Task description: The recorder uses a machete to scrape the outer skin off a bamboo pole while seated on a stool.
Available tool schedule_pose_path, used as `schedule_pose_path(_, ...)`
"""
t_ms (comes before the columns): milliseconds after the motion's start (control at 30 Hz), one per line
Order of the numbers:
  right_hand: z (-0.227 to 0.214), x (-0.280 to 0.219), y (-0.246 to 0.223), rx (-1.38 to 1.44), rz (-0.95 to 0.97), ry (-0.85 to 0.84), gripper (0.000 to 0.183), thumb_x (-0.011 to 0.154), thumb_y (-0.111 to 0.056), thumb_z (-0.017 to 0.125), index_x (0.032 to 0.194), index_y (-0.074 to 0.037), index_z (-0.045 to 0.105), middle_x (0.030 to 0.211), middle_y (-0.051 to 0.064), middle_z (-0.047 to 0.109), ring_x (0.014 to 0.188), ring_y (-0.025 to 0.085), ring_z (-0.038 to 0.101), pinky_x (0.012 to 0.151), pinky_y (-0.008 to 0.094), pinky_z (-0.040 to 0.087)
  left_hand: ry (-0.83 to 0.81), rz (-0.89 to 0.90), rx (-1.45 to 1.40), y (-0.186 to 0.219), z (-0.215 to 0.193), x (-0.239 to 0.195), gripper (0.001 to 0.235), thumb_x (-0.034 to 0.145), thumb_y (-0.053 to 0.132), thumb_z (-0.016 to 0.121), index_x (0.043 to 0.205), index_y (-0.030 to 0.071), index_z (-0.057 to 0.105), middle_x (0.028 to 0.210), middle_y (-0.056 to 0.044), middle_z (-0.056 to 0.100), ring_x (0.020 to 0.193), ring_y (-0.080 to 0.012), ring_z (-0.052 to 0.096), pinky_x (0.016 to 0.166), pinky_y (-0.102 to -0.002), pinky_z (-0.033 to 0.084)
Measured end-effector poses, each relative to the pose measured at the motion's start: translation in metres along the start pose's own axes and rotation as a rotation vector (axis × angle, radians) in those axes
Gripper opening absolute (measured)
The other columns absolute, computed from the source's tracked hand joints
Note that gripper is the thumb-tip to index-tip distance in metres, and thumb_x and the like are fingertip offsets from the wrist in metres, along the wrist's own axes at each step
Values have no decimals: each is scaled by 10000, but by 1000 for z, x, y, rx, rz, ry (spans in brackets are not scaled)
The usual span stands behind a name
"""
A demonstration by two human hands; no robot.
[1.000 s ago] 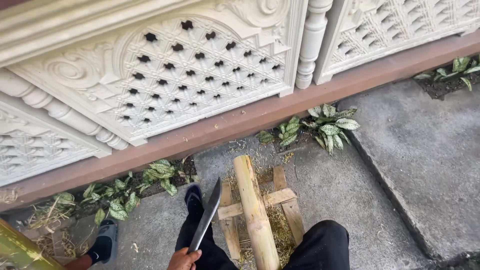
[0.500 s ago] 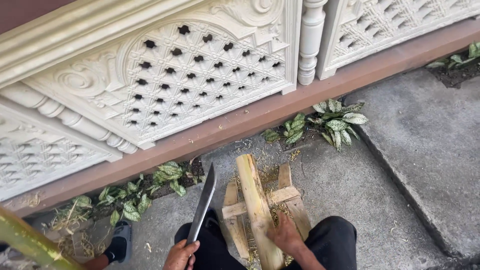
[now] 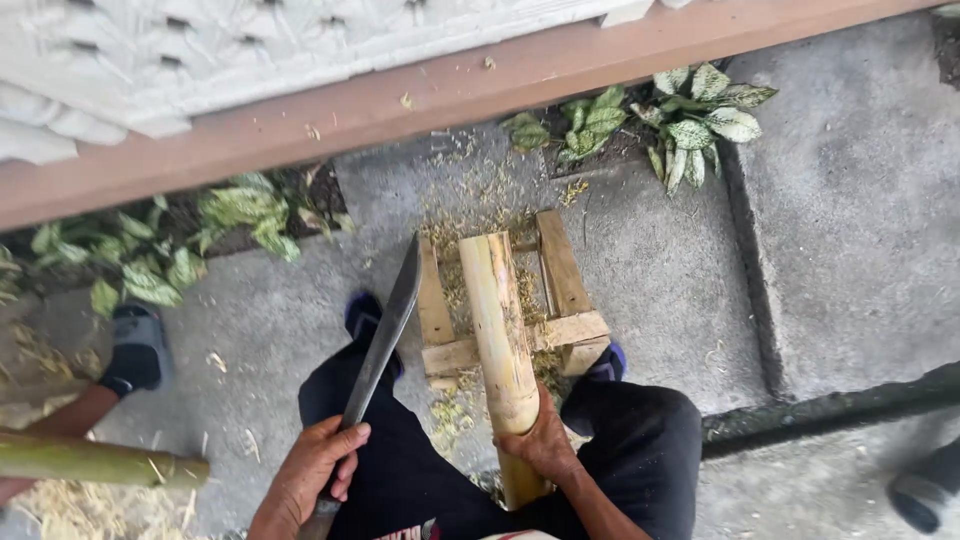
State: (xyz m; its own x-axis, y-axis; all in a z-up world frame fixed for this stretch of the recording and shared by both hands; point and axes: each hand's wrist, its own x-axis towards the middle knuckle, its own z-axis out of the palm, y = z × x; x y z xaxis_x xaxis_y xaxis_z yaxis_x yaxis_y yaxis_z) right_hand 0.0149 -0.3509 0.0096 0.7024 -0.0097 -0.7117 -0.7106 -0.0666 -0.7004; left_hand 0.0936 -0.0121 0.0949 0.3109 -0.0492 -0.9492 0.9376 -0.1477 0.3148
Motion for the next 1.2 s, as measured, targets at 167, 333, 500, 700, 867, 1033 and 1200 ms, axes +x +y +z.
schedule_pose_path(167,9,-12,-61,-162,381,142,1265,636,-176,890,1600,-160,70,1246,134,613,1102,318,699,956,465,613,70,-54,62,28,1,-16,325,901,323,729,835,39,586,466,-50,475,328,-148,429,352,-341,387)
schedule_pose_path(333,8,-12,-33,-259,136,190,1270,593,-191,920,1577,-117,121,1269,203,578,1128,320,672,1005,445,569,68,-179,124,23,-12,-8,334,924,349,714,838,48,596,465,-54,487,332,-150,436,361,-331,415)
schedule_pose_path(500,15,-9,-44,-218,160,195,1251,593,-252,874,1580,-109,119,1250,205,595,1098,317,702,962,433,625,36,-179,52,-5,-27,10,344,924,340,729,835,52,562,462,-51,471,319,-150,414,339,-337,383)
schedule_pose_path(700,28,-14,-27,-418,60,359,1199,567,-277,906,1513,-67,201,1311,223,545,1169,368,635,989,461,543,-7,-162,-15,-27,-20,8,342,906,328,718,856,13,592,445,-68,439,306,-173,416,332,-354,366)
schedule_pose_path(867,22,-30,-28,-411,54,361,1176,580,-312,887,1523,-63,229,1376,201,535,1230,375,604,1034,454,496,-8,20,21,-41,0,-11,333,900,311,714,859,8,583,474,-56,460,312,-172,420,348,-361,394)
schedule_pose_path(1033,20,-32,-9,-424,-27,378,1136,612,-320,874,1527,-49,257,1389,216,541,1255,384,588,1059,439,483,83,127,97,-65,15,-27,329,928,315,713,860,17,592,489,-46,469,330,-153,428,358,-343,385)
schedule_pose_path(1200,12,-31,2,-405,-62,363,1163,630,-340,883,1532,-16,225,1402,228,518,1259,378,587,1066,430,489,104,149,145,-79,11,-30,303,924,300,716,859,29,598,498,-52,486,330,-159,427,358,-347,382)
